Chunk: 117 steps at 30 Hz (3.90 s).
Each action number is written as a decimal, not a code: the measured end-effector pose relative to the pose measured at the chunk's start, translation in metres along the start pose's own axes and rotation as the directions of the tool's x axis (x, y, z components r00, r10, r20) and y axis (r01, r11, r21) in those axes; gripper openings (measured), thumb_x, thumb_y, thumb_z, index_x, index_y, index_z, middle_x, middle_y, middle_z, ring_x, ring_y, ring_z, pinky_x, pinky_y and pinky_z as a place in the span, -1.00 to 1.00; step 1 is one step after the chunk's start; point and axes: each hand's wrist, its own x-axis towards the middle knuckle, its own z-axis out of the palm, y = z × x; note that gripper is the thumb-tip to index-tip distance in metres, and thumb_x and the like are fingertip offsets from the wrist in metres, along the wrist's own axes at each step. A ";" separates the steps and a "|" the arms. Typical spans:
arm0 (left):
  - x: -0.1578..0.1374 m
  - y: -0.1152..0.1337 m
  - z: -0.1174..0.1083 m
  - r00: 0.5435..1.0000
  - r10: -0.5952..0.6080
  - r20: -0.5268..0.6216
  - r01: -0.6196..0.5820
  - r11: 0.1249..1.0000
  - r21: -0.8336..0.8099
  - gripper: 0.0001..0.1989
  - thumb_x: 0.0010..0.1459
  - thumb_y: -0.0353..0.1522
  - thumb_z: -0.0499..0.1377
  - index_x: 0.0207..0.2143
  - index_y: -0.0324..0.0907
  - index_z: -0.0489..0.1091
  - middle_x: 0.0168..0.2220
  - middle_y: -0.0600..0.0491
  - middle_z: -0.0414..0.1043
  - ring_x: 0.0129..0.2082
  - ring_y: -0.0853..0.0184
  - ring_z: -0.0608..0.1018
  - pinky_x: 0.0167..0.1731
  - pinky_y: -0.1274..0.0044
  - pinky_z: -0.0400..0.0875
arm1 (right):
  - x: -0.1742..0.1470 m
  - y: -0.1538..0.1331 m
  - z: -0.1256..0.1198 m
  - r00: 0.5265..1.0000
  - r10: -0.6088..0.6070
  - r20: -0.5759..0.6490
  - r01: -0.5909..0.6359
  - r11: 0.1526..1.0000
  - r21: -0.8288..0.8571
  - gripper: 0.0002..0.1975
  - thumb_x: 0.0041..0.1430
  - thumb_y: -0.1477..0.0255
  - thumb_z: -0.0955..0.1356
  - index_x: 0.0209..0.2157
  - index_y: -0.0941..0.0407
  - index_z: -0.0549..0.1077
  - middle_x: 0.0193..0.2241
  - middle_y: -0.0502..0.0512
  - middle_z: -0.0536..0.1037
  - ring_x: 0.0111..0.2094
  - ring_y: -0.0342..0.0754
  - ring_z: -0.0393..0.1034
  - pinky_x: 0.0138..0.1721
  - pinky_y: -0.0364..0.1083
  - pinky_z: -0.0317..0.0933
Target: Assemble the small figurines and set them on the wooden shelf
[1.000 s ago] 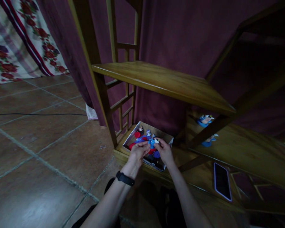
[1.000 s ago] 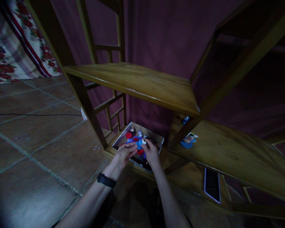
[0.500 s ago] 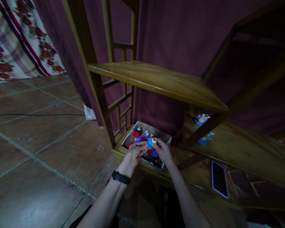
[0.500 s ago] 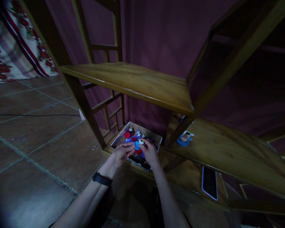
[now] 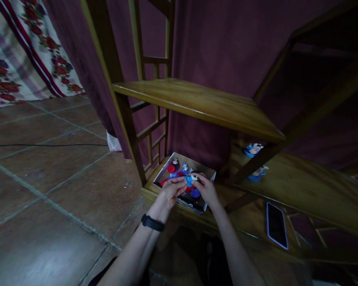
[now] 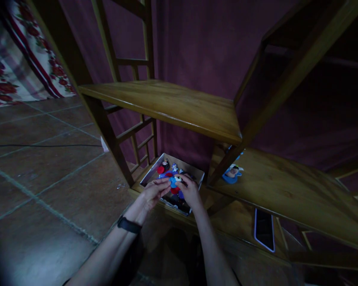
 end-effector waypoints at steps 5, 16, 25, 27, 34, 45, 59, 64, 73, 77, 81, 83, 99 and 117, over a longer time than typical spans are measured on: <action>-0.001 0.000 0.004 1.000 0.004 -0.022 -0.004 1.000 -0.009 -0.85 -0.16 -0.59 0.31 -0.44 -0.32 0.49 -0.50 -0.01 0.52 -0.54 0.45 0.54 -0.47 0.67 0.46 | 0.001 0.005 0.000 1.000 0.029 -0.008 -0.028 0.998 0.057 -0.68 0.03 0.36 0.34 -0.12 0.01 0.46 -0.22 0.05 0.48 -0.19 -0.04 0.37 -0.14 -0.08 0.26; 0.003 -0.004 0.000 0.988 0.152 -0.004 -0.152 0.988 0.025 -0.78 -0.22 -0.56 0.32 -0.41 -0.29 0.49 -0.47 0.00 0.53 -0.49 0.42 0.52 -0.39 0.59 0.43 | 0.002 0.000 0.003 0.999 -0.006 -0.035 0.007 1.000 0.016 -0.75 -0.02 0.40 0.35 -0.22 0.03 0.46 -0.22 0.03 0.45 -0.14 -0.02 0.35 -0.09 -0.05 0.22; 0.006 -0.010 0.003 0.919 0.394 0.021 -0.392 0.907 0.155 -0.74 -0.28 -0.45 0.33 -0.41 -0.27 0.49 -0.47 0.00 0.52 -0.50 0.39 0.48 -0.44 0.57 0.34 | 0.000 -0.002 0.013 0.986 0.164 0.006 -0.156 0.928 0.338 -0.61 -0.02 0.41 0.33 -0.08 -0.01 0.43 -0.11 0.02 0.48 -0.09 -0.01 0.37 -0.02 0.01 0.22; 0.008 -0.011 0.003 0.914 0.405 0.008 -0.401 0.901 0.166 -0.75 -0.28 -0.45 0.32 -0.42 -0.27 0.47 -0.48 0.02 0.50 -0.50 0.41 0.47 -0.44 0.58 0.33 | -0.001 -0.004 0.014 0.978 0.210 -0.008 -0.192 0.907 0.375 -0.64 0.00 0.36 0.32 -0.09 0.00 0.45 -0.11 0.01 0.50 -0.07 0.01 0.36 -0.02 0.02 0.23; 0.006 -0.015 0.010 0.952 0.307 -0.019 -0.305 0.950 0.065 -0.77 -0.23 -0.39 0.32 -0.45 -0.23 0.38 -0.51 0.11 0.39 -0.50 0.46 0.44 -0.38 0.56 0.38 | -0.001 -0.010 0.017 0.971 0.216 -0.104 -0.173 0.930 0.326 -0.71 0.04 0.28 0.33 -0.18 0.03 0.48 -0.15 0.03 0.52 -0.10 -0.02 0.39 -0.08 -0.03 0.28; 0.009 -0.012 0.000 0.994 0.091 -0.058 -0.092 0.996 -0.017 -0.82 -0.16 -0.47 0.31 -0.44 -0.26 0.38 -0.52 0.04 0.45 -0.53 0.44 0.48 -0.36 0.49 0.46 | -0.002 -0.001 0.022 0.989 0.129 -0.075 -0.111 0.972 0.207 -0.69 0.01 0.39 0.34 -0.15 0.05 0.38 -0.18 0.05 0.51 -0.14 -0.05 0.40 -0.07 -0.06 0.26; 0.012 -0.016 -0.001 0.996 0.000 -0.086 -0.009 0.995 -0.104 -0.91 -0.07 -0.55 0.27 -0.47 -0.30 0.41 -0.56 0.01 0.48 -0.56 0.42 0.53 -0.40 0.55 0.48 | -0.001 -0.013 0.011 0.997 -0.014 -0.077 0.012 1.000 -0.019 -0.69 0.11 0.42 0.27 -0.08 -0.02 0.44 -0.18 0.06 0.46 -0.13 -0.03 0.34 -0.08 -0.07 0.22; 0.009 -0.018 0.006 0.993 0.034 -0.115 -0.052 0.987 -0.154 -0.91 -0.04 -0.61 0.20 -0.49 -0.31 0.40 -0.55 0.01 0.47 -0.54 0.43 0.53 -0.35 0.53 0.48 | -0.001 -0.008 0.013 0.990 0.019 -0.140 -0.021 1.000 -0.012 -0.70 0.10 0.40 0.28 -0.10 -0.01 0.44 -0.16 0.04 0.48 -0.12 -0.03 0.35 -0.07 -0.07 0.21; 0.004 -0.035 0.016 0.960 0.158 -0.232 -0.202 0.964 -0.176 -0.87 -0.10 -0.57 0.26 -0.50 -0.27 0.36 -0.56 0.08 0.44 -0.54 0.44 0.51 -0.36 0.54 0.46 | -0.004 -0.006 0.017 0.985 0.007 -0.170 -0.019 0.998 -0.067 -0.70 0.11 0.39 0.27 -0.10 0.00 0.44 -0.15 0.08 0.48 -0.10 0.00 0.34 -0.03 -0.03 0.20; 0.002 -0.034 0.020 0.954 0.192 -0.229 -0.228 0.963 -0.145 -0.85 -0.12 -0.56 0.27 -0.48 -0.26 0.35 -0.56 0.11 0.41 -0.54 0.45 0.50 -0.35 0.53 0.46 | -0.004 -0.002 0.016 0.984 0.047 -0.173 -0.045 0.999 0.017 -0.69 0.11 0.38 0.27 -0.09 0.00 0.43 -0.11 0.07 0.48 -0.08 0.00 0.35 -0.02 -0.01 0.21; 0.000 -0.026 0.021 0.983 0.145 -0.109 -0.158 0.979 -0.126 -0.82 -0.12 -0.55 0.27 -0.42 -0.25 0.35 -0.56 0.12 0.40 -0.59 0.48 0.46 -0.38 0.52 0.48 | -0.003 -0.001 0.012 0.984 0.101 -0.148 -0.074 0.982 0.175 -0.59 0.07 0.33 0.32 0.01 0.01 0.35 -0.07 0.06 0.47 -0.07 -0.01 0.37 -0.03 -0.02 0.24; 0.000 -0.023 0.020 0.990 0.121 -0.072 -0.130 0.984 -0.126 -0.84 -0.09 -0.53 0.26 -0.40 -0.25 0.36 -0.55 0.11 0.41 -0.60 0.50 0.45 -0.40 0.53 0.49 | -0.003 -0.002 0.012 0.984 0.112 -0.137 -0.083 0.976 0.201 -0.59 0.06 0.31 0.33 -0.01 0.03 0.37 -0.08 0.06 0.48 -0.08 -0.02 0.38 -0.02 -0.02 0.24; 0.009 -0.020 0.011 0.986 0.089 -0.139 -0.108 0.985 -0.133 -0.90 0.04 -0.59 0.14 -0.41 -0.28 0.37 -0.54 0.06 0.44 -0.59 0.49 0.47 -0.49 0.62 0.47 | -0.002 0.022 0.026 0.967 0.186 -0.174 -0.168 0.979 0.115 -0.77 -0.03 0.33 0.36 -0.29 0.10 0.46 -0.30 0.07 0.53 -0.28 -0.03 0.43 -0.19 -0.05 0.29; 0.014 -0.022 0.005 0.988 0.027 -0.151 -0.047 0.990 -0.130 -0.89 0.00 -0.59 0.18 -0.39 -0.27 0.35 -0.59 0.10 0.41 -0.64 0.51 0.44 -0.44 0.56 0.48 | -0.004 0.024 0.028 0.973 0.201 -0.114 -0.187 0.974 0.126 -0.66 0.04 0.30 0.32 -0.12 0.08 0.43 -0.21 0.07 0.55 -0.23 -0.04 0.43 -0.16 -0.05 0.30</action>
